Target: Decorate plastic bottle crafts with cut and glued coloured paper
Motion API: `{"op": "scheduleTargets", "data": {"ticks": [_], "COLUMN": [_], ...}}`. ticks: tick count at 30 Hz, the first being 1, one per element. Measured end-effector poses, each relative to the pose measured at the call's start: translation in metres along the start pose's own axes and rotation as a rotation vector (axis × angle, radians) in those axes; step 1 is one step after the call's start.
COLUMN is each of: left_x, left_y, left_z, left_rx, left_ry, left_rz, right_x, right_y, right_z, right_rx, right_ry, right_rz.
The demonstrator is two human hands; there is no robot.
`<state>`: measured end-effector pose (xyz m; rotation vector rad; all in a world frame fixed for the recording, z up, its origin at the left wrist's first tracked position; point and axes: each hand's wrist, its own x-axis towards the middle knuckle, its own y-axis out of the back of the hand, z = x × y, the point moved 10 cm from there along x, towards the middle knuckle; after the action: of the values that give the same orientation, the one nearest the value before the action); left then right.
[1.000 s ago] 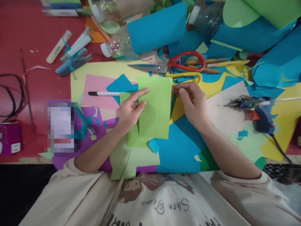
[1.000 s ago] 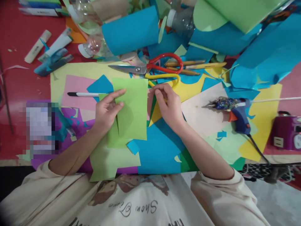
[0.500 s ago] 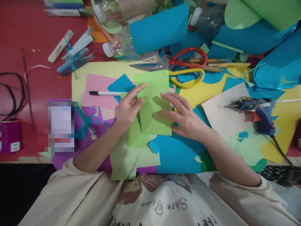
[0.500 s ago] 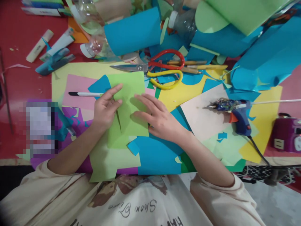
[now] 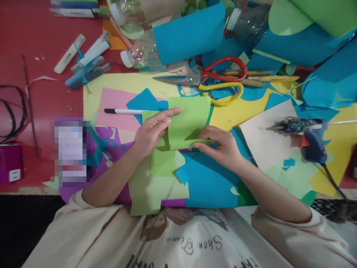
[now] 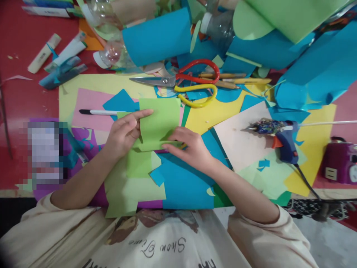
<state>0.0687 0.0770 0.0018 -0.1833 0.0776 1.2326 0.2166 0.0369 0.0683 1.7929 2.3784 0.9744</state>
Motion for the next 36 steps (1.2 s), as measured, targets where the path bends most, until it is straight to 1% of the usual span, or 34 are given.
{"op": "scheduleTargets", "data": {"ticks": [3,5,7,10,14,15,16,18,20,22,25,29,33,36], "left_x": [-0.004,-0.008,-0.011,-0.014,-0.015,-0.015,-0.014,-0.014,-0.014,-0.015,-0.016,-0.015,-0.015,-0.014], "left_y": [-0.012,-0.02,-0.026,-0.029,-0.021,-0.019,-0.017,-0.017,-0.019,-0.021,-0.021,-0.02,-0.024,-0.024], "left_z": [0.005,0.009,0.011,0.013,0.01,0.009,0.009,0.01,0.012,0.013,0.012,0.007,0.006,0.006], "left_rx": [-0.022,-0.014,0.004,0.042,0.09,0.091,0.091,0.099,0.114,0.131,0.158,0.172,0.121,0.099], "left_ry": [0.014,0.008,0.008,0.017,0.031,0.028,0.02,0.005,-0.007,-0.013,-0.024,-0.053,-0.082,-0.064], "left_rz": [-0.091,-0.131,-0.151,-0.12,-0.016,0.003,0.014,0.018,0.002,-0.023,-0.046,-0.066,-0.121,-0.121], "right_x": [-0.002,-0.004,-0.005,-0.008,-0.013,-0.013,-0.013,-0.011,-0.011,-0.012,-0.013,-0.014,-0.012,-0.011], "right_y": [0.01,0.014,0.016,0.017,0.025,0.025,0.023,0.015,0.005,-0.001,-0.004,-0.005,-0.008,-0.009], "right_z": [0.019,0.027,0.032,0.039,0.047,0.048,0.05,0.051,0.052,0.053,0.055,0.055,0.053,0.05], "right_rx": [-0.013,-0.026,-0.014,0.037,0.15,0.184,0.219,0.301,0.39,0.462,0.507,0.522,0.518,0.509], "right_ry": [-0.218,-0.308,-0.365,-0.413,-0.414,-0.406,-0.399,-0.398,-0.42,-0.457,-0.504,-0.528,-0.537,-0.523], "right_rz": [0.079,0.106,0.121,0.16,0.316,0.33,0.321,0.249,0.17,0.122,0.104,0.095,0.062,0.05]}}
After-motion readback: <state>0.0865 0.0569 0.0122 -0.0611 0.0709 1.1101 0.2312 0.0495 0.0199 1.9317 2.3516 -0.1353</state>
